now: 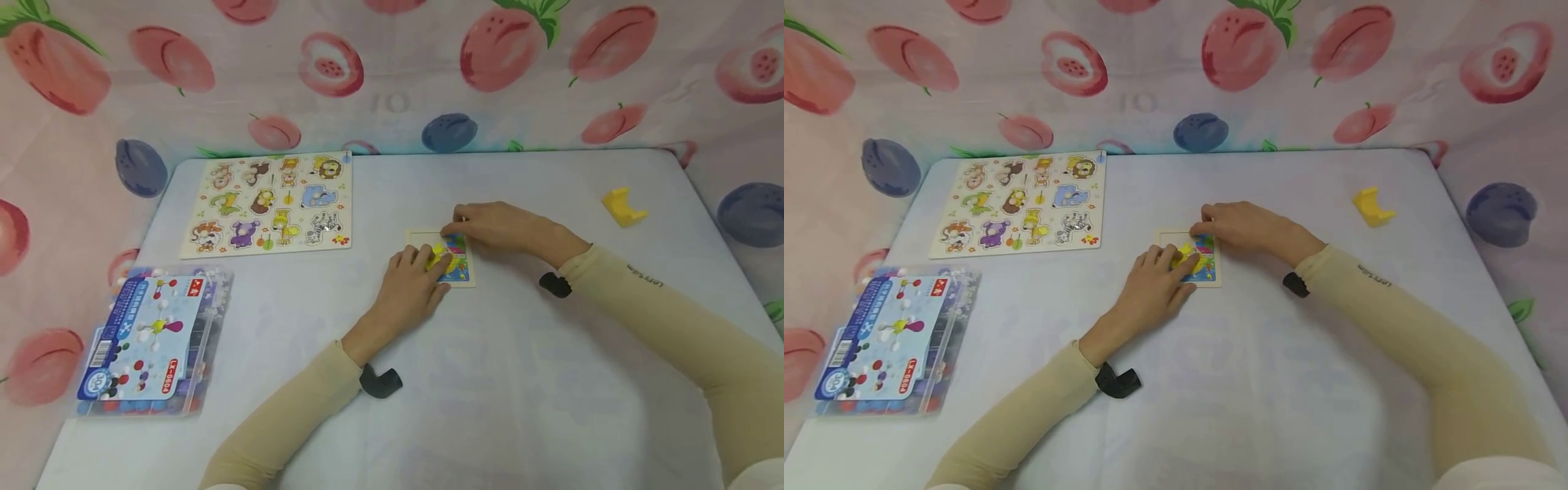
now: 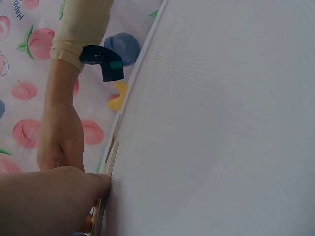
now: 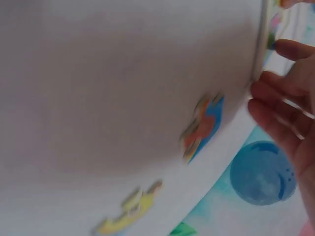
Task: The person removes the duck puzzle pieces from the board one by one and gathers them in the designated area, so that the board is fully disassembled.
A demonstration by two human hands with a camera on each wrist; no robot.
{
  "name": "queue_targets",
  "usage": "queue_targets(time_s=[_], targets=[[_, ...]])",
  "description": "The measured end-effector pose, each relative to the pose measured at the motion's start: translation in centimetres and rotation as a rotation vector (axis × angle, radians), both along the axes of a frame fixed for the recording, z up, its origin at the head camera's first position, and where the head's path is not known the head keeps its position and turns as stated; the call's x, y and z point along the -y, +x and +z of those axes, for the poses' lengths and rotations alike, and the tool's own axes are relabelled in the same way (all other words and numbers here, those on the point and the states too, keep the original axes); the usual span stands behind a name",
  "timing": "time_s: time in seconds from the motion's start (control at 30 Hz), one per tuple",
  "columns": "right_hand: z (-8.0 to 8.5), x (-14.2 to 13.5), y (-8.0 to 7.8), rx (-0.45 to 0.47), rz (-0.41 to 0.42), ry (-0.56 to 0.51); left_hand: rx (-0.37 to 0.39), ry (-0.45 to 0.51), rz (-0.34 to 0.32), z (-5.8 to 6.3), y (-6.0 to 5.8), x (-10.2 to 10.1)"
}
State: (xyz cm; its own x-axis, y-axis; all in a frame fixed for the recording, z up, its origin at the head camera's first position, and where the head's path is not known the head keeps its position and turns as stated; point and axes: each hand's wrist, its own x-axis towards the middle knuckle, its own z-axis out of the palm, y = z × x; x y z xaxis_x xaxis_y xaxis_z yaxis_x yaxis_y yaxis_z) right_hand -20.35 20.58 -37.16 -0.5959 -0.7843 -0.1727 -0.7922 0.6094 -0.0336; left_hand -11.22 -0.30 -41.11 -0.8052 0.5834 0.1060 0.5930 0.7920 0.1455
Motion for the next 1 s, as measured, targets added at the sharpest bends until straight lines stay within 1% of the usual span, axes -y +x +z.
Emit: queue_targets(time_s=[0.1,0.2,0.33,0.47,0.57,0.67,0.83,1.0], targets=[[0.13,-0.04,-0.31,-0.029,0.045,0.03,-0.002,-0.003,0.006,0.0,0.03,-0.09],[0.17,0.02,-0.43,-0.033,0.069,0.049,-0.007,-0.013,0.011,0.03,0.07,-0.12],[0.05,-0.04,-0.39,-0.037,0.071,0.049,-0.006,-0.028,0.011,0.19,0.12,-0.08],[-0.08,-0.04,-0.42,-0.045,0.073,0.039,0.012,-0.045,0.019,0.35,0.17,-0.26],[0.05,0.08,-0.49,-0.033,0.065,0.042,0.021,-0.056,0.024,0.39,0.19,-0.57],[0.32,0.0,-0.44,0.029,0.028,0.002,0.021,-0.06,0.021,0.43,0.2,-0.81],[0.57,-0.29,-0.39,0.17,-0.067,-0.176,0.018,-0.069,0.027,0.56,0.27,-0.71],[0.62,-0.31,-0.52,0.279,-0.19,-0.304,0.019,-0.073,0.033,0.6,0.29,-0.35]])
